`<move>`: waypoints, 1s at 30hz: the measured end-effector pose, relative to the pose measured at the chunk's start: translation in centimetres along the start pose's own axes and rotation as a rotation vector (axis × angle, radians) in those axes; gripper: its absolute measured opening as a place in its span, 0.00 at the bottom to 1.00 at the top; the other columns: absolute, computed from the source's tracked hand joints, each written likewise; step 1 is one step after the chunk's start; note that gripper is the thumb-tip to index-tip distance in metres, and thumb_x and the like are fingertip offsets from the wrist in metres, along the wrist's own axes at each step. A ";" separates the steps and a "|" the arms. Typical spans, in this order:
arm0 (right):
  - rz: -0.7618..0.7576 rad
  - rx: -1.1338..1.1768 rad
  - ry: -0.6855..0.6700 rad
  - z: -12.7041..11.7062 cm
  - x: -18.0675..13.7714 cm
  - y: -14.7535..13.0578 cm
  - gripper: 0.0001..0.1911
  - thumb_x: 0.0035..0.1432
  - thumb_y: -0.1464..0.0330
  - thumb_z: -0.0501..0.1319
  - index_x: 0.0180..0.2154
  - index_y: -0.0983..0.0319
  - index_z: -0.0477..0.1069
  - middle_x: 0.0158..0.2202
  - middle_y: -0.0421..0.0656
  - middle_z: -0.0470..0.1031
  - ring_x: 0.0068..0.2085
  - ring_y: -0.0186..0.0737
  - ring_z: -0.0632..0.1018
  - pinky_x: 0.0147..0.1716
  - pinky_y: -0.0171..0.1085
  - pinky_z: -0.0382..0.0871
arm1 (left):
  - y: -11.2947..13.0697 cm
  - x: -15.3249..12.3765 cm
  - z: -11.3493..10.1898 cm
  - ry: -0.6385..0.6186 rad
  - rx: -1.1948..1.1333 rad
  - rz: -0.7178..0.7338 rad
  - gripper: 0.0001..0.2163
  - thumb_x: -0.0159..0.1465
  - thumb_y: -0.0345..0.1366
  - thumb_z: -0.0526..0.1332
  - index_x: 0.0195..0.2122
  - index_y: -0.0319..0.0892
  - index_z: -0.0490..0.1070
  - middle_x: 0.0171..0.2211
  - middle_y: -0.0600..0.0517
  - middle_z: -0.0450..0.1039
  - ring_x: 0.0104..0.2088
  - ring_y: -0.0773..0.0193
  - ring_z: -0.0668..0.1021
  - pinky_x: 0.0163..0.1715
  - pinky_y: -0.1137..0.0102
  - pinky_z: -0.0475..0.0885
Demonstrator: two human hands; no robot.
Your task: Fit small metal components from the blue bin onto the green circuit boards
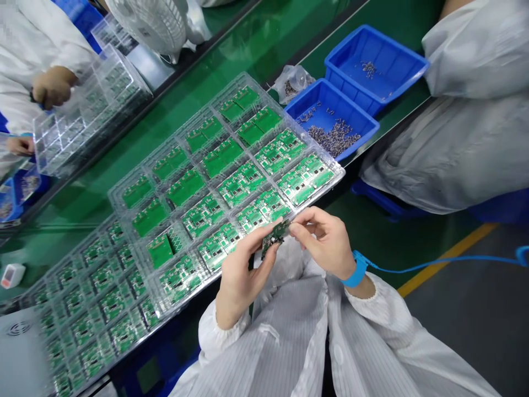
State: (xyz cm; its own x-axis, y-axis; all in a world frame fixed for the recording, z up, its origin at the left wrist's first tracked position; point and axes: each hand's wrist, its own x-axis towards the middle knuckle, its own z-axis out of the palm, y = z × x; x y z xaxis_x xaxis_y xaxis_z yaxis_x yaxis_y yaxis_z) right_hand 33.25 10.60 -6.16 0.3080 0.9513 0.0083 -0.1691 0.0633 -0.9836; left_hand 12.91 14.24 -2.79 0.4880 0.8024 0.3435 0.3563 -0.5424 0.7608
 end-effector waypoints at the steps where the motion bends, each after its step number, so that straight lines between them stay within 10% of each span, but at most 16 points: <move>1: -0.004 -0.007 0.001 0.0 0.0 0.0 0.13 0.73 0.57 0.75 0.38 0.58 0.82 0.32 0.40 0.82 0.27 0.34 0.79 0.29 0.36 0.81 | 0.0 0.0 0.0 -0.009 -0.014 0.006 0.26 0.77 0.26 0.71 0.73 0.50 0.73 0.64 0.46 0.87 0.62 0.56 0.90 0.61 0.67 0.89; 30: 0.084 -0.007 -0.084 -0.1 0.1 -0.6 0.20 0.68 0.50 0.80 0.37 0.58 0.81 0.35 0.40 0.85 0.27 0.37 0.84 0.27 0.36 0.84 | 0.0 0.3 -1.0 -0.087 0.077 0.099 0.20 0.77 0.24 0.68 0.66 0.50 0.79 0.61 0.46 0.89 0.59 0.55 0.92 0.60 0.66 0.90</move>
State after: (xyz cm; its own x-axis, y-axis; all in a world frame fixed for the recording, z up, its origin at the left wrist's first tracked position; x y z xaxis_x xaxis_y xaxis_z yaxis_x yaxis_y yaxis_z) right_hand 33.50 10.66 -5.63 0.2136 0.9751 -0.0596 -0.1840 -0.0197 -0.9827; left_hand 12.24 14.73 -2.15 0.5899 0.7211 0.3634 0.3614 -0.6381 0.6798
